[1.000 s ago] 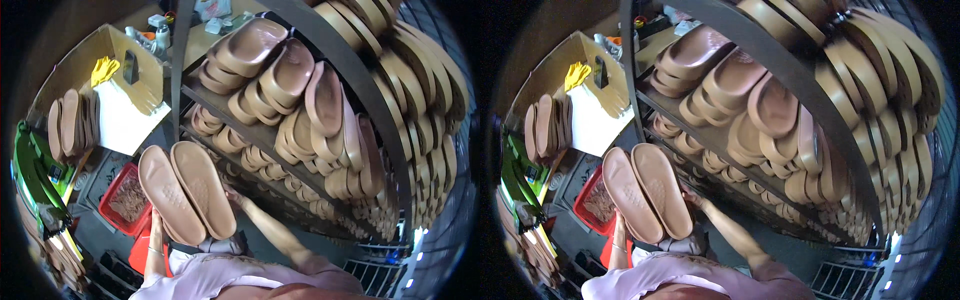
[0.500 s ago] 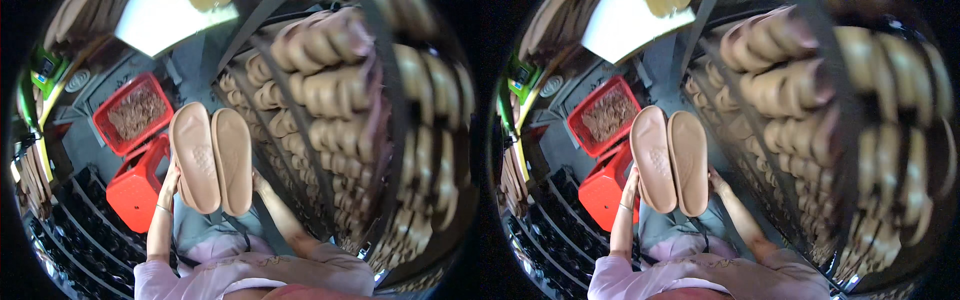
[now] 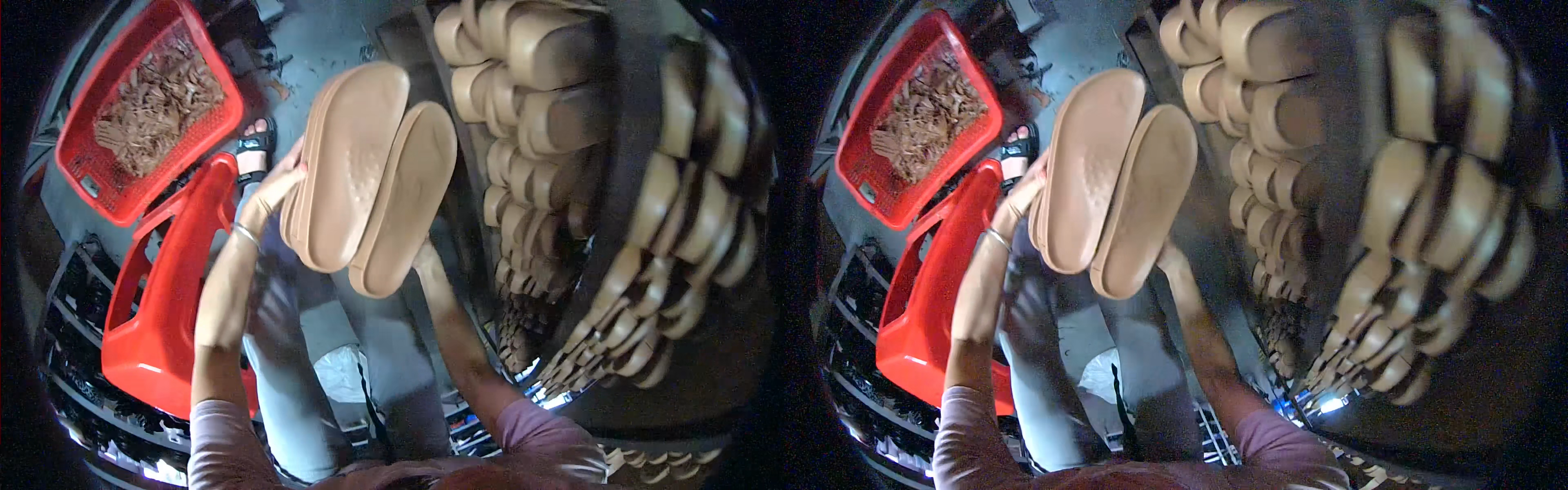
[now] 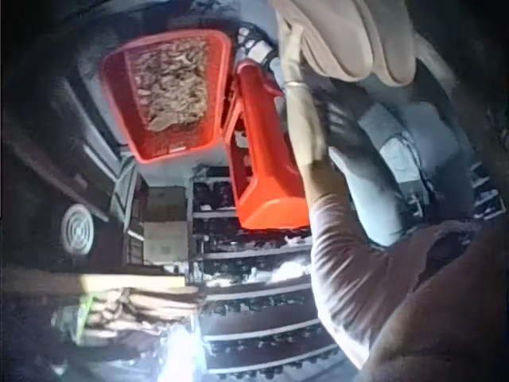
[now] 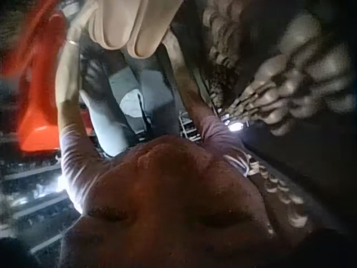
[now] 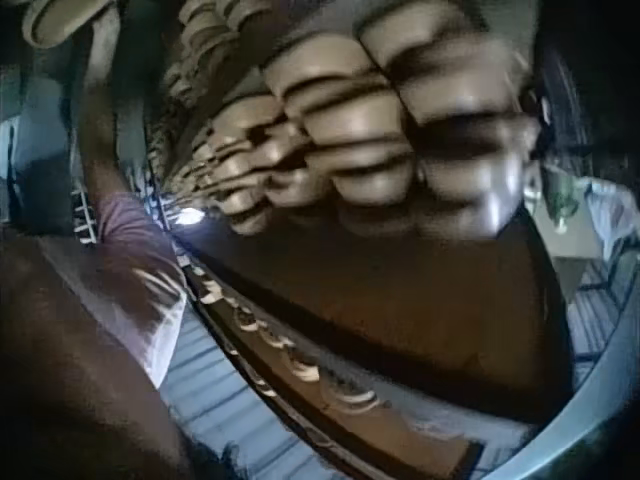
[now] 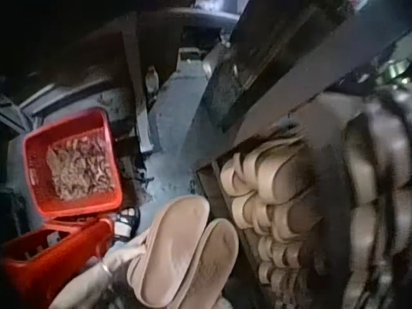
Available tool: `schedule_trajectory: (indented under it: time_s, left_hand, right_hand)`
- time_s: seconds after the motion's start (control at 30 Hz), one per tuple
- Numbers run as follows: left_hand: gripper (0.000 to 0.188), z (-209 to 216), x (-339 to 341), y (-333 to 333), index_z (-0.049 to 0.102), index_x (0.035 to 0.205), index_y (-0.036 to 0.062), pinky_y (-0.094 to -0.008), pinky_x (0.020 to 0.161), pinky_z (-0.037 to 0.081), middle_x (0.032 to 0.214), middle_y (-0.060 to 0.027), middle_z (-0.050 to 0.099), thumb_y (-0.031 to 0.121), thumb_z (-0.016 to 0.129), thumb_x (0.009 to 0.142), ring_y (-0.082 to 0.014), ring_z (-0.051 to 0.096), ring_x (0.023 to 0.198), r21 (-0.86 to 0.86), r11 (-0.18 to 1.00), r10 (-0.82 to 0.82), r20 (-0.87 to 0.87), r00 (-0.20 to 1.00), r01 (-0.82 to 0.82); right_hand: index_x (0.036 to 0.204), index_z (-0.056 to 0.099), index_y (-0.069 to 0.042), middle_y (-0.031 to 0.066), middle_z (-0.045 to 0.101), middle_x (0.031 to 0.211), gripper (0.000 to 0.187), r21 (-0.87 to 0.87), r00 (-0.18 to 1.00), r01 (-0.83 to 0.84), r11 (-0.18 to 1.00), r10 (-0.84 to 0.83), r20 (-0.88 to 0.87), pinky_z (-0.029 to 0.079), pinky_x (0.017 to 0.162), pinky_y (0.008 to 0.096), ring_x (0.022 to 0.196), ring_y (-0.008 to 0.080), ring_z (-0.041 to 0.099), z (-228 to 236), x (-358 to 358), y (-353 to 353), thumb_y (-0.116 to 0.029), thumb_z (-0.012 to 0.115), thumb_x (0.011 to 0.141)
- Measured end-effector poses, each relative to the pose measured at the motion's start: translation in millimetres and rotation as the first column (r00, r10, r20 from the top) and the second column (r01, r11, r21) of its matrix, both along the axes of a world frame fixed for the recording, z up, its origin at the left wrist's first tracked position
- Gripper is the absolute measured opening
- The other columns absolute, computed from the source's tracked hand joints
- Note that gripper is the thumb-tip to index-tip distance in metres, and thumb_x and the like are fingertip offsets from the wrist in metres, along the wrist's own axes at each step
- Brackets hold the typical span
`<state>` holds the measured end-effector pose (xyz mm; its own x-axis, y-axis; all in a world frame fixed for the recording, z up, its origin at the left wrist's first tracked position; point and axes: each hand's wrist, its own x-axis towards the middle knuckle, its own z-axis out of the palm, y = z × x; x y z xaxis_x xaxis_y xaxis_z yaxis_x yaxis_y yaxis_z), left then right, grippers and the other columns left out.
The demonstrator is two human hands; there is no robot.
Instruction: The person sits on the floor and repeatedly smooths the edges and surfaces of brown sandal soles using a green grinding machine. They pick up soles from a nearby pile, run them against the machine's wheel, and place the finished soles into a red basket or onto a stack.
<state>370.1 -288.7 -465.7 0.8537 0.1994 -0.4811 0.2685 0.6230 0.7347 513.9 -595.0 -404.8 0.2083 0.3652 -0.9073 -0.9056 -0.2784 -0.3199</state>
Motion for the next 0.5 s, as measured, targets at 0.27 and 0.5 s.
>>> schedule_trajectory:
  time_s: [0.27, 0.5]
  left_hand:
    - [0.109, -18.2, 96.5, 61.2, 0.023, 0.144, -0.0012, -0.0352, 0.110, 0.027, 0.144, -0.0196, 0.035, 0.062, 0.070, 0.068, -0.0266, 0.034, 0.133, 0.187, 0.926, -0.312, -0.110, 0.944, 0.328]
    - [0.103, -17.3, 99.4, 68.0, 0.025, 0.145, 0.0031, -0.0354, 0.110, 0.027, 0.142, -0.0169, 0.039, 0.051, 0.072, 0.067, -0.0268, 0.036, 0.132, 0.266, 0.914, -0.325, 0.023, 0.946, 0.307]
  right_hand:
    - [0.146, 0.026, -0.012, 0.0103, 0.036, 0.144, 0.107, -0.040, 0.996, 0.093, 0.995, -0.092, 0.014, 0.032, 0.106, 0.0438, 0.131, 0.0257, 0.035, -63.8, 1.2, -0.7, -0.061, 0.072, 0.062]
    - [0.146, 0.026, -0.013, 0.0107, 0.035, 0.145, 0.102, -0.063, 0.987, 0.157, 0.986, -0.154, 0.052, 0.031, 0.107, 0.0441, 0.132, 0.0260, 0.033, -60.6, 3.7, -1.9, -0.058, 0.070, 0.066]
